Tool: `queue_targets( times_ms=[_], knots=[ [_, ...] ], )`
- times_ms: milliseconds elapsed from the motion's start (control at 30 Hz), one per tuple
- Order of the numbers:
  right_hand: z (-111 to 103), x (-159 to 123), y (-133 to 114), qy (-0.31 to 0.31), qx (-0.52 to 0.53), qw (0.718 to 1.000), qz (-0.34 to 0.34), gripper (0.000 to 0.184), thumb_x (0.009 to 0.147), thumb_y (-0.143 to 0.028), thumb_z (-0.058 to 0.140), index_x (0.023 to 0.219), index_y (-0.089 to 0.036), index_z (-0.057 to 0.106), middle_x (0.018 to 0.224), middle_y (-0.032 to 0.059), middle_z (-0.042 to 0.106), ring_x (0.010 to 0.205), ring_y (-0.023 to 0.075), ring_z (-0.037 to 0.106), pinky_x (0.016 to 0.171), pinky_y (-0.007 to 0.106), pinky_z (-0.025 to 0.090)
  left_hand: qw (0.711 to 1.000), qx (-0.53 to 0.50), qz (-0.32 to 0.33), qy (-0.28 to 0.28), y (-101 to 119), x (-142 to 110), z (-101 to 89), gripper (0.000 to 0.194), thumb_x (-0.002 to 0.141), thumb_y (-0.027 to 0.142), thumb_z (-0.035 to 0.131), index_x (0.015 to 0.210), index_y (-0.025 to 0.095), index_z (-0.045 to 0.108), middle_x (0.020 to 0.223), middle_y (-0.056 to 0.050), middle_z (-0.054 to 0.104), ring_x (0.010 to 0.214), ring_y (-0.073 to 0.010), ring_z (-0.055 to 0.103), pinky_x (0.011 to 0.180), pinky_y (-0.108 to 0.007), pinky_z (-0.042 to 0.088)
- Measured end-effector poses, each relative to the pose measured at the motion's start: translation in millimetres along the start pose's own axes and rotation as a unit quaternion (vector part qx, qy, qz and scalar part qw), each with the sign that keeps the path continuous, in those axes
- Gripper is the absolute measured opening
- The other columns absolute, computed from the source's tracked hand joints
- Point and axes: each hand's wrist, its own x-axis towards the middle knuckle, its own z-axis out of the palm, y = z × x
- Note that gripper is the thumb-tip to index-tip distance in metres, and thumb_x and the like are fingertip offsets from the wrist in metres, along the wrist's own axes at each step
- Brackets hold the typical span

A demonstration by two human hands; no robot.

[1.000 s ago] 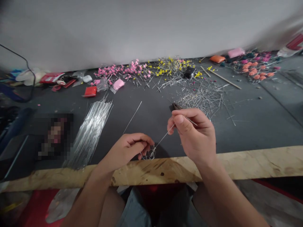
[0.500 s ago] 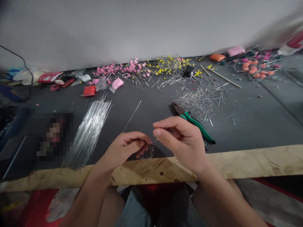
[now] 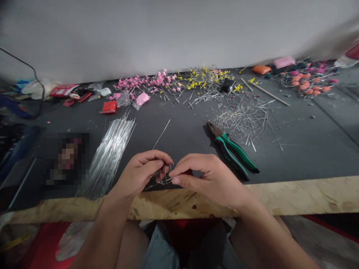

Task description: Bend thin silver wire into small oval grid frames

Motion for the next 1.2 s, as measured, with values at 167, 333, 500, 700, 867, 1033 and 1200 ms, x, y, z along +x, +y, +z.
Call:
queue_targets(
  times_ms=[167, 333, 500, 700, 867, 1033, 1200],
  knots=[
    [1, -1, -2, -0.009, 0.016, 1.000, 0.000, 0.010, 0.088, -0.022, 0.062, 0.091, -0.022, 0.071, 0.087, 0.0016, 0.071, 0.077, 0.0108, 0.063, 0.066, 0.021, 0.047, 1.000, -0.024, -0.006, -0.010, -1, 0, 0.0, 0.017, 0.081, 0.016, 0.053, 0.082, 0.018, 0.070, 0.066, 0.002, 0.061, 0.054, -0.0067, 0.051, 0.052, -0.019, 0.041],
    [3, -1, -4, 0.009, -0.023, 0.999, 0.031, 0.010, 0.089, -0.023, 0.060, 0.081, -0.021, 0.067, 0.078, -0.0008, 0.066, 0.070, 0.0095, 0.058, 0.063, 0.020, 0.044, 1.000, -0.017, 0.016, -0.013, -3, -2, 0.2, 0.015, 0.081, 0.018, 0.058, 0.089, 0.020, 0.070, 0.068, 0.003, 0.061, 0.057, -0.0064, 0.052, 0.055, -0.019, 0.043],
    [3, -1, -3, 0.004, -0.075, 0.995, 0.072, 0.012, 0.089, -0.021, 0.057, 0.079, -0.021, 0.064, 0.074, -0.0022, 0.062, 0.067, 0.0100, 0.055, 0.061, 0.021, 0.042, 0.999, 0.015, 0.043, -0.002, 1, -4, 2.9, 0.017, 0.081, 0.014, 0.059, 0.092, 0.020, 0.069, 0.073, 0.003, 0.060, 0.061, -0.0061, 0.053, 0.059, -0.018, 0.045],
    [7, 0, -2, 0.014, -0.071, 0.992, 0.104, 0.008, 0.087, -0.024, 0.058, 0.082, -0.022, 0.064, 0.075, -0.0019, 0.062, 0.068, 0.0113, 0.054, 0.061, 0.022, 0.042, 0.996, 0.013, 0.085, 0.006, 1, -2, 4.2, 0.024, 0.081, 0.011, 0.056, 0.100, 0.022, 0.064, 0.075, 0.003, 0.057, 0.063, -0.0067, 0.053, 0.058, -0.018, 0.047],
    [12, 1, 1, 0.083, -0.022, 0.990, 0.108, 0.006, 0.086, -0.024, 0.060, 0.082, -0.021, 0.064, 0.075, -0.0009, 0.064, 0.068, 0.0115, 0.055, 0.061, 0.022, 0.044, 0.996, -0.015, 0.084, 0.014, -2, -1, 4.2, 0.026, 0.080, 0.013, 0.060, 0.104, 0.022, 0.063, 0.078, 0.002, 0.057, 0.065, -0.0075, 0.055, 0.057, -0.019, 0.049],
    [16, 1, 5, 0.155, 0.006, 0.979, 0.136, 0.008, 0.084, -0.029, 0.064, 0.083, -0.021, 0.065, 0.071, 0.0001, 0.064, 0.063, 0.0120, 0.056, 0.056, 0.023, 0.045, 0.997, -0.042, 0.055, 0.019, -1, -2, 4.4, 0.023, 0.080, 0.017, 0.064, 0.103, 0.020, 0.063, 0.075, 0.002, 0.056, 0.061, -0.0080, 0.057, 0.054, -0.020, 0.050],
    [18, 2, 6, 0.167, 0.037, 0.976, 0.135, 0.008, 0.082, -0.026, 0.065, 0.087, -0.021, 0.067, 0.074, 0.0009, 0.066, 0.065, 0.0133, 0.060, 0.059, 0.025, 0.049, 0.994, -0.106, 0.025, -0.025, 2, -5, 2.2, 0.027, 0.077, 0.017, 0.066, 0.104, 0.021, 0.064, 0.073, 0.003, 0.055, 0.057, -0.0083, 0.057, 0.050, -0.021, 0.051]
  ],
)
